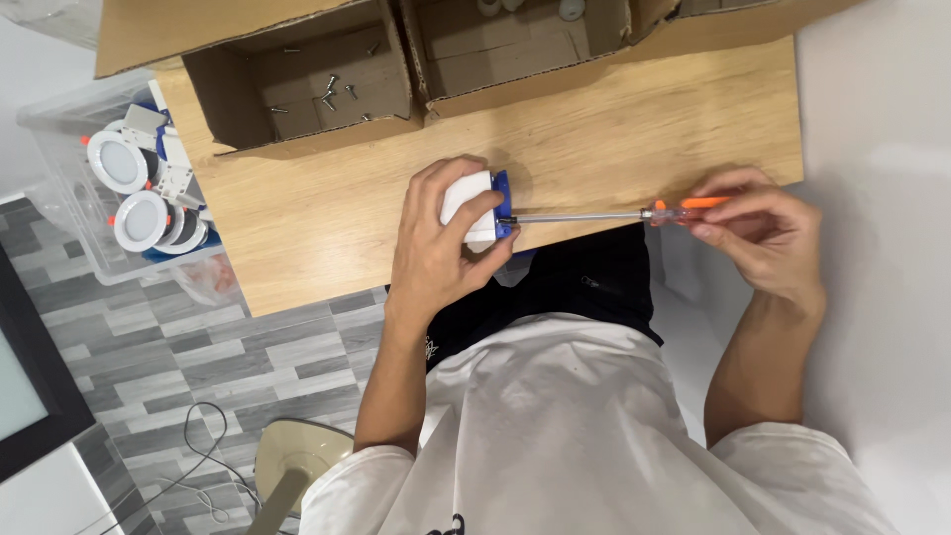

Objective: The person assembles small electrical components on a wooden table. They use a screwdriver to tighten screws on a white plastic housing and a blue plastic part, then place the assembled pieces into a cardboard box. The person repeats this process with additional components.

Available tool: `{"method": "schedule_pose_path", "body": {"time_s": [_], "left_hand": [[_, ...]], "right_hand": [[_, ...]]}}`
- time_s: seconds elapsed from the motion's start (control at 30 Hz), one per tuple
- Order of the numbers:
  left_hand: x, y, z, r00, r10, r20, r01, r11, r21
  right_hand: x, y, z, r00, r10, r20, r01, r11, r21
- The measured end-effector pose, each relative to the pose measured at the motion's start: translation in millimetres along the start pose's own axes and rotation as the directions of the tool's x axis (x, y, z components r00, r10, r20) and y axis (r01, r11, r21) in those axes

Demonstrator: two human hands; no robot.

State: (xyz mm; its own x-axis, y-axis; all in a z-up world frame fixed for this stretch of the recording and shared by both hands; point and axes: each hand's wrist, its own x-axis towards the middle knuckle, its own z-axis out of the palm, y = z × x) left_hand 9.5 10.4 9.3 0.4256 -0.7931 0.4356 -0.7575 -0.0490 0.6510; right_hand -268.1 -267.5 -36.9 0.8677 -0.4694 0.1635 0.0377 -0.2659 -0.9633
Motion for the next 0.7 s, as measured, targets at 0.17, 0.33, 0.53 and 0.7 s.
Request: {"method": "schedule_pose_path", "body": {"time_s": [0.17,0.33,0.53,0.7], "left_hand": [[-1,3,-1,1.0,0.0,-0.005,0.0,1.0,0.008],[-1,1,0,1.0,0.012,-0.008,-0.012,1.0,0.007],[-5,0,0,1.0,0.011,-0.007,-0.011,1.0,0.012],[-4,0,0,1.0,0.016,-0.006,-0.016,1.0,0.016]], "right_hand": [[6,-21,8,0.985,0.174,0.009,-0.175,0.982,0.074],[10,-23,18,0.957,0.257,-0.133,-0.254,0.966,0.044],[2,-7,7,0.994,0.08,-0.077,-0.068,0.986,0.149],[6,-20,11,0.995,0.078,-0.063,-0.066,0.981,0.18]]}}
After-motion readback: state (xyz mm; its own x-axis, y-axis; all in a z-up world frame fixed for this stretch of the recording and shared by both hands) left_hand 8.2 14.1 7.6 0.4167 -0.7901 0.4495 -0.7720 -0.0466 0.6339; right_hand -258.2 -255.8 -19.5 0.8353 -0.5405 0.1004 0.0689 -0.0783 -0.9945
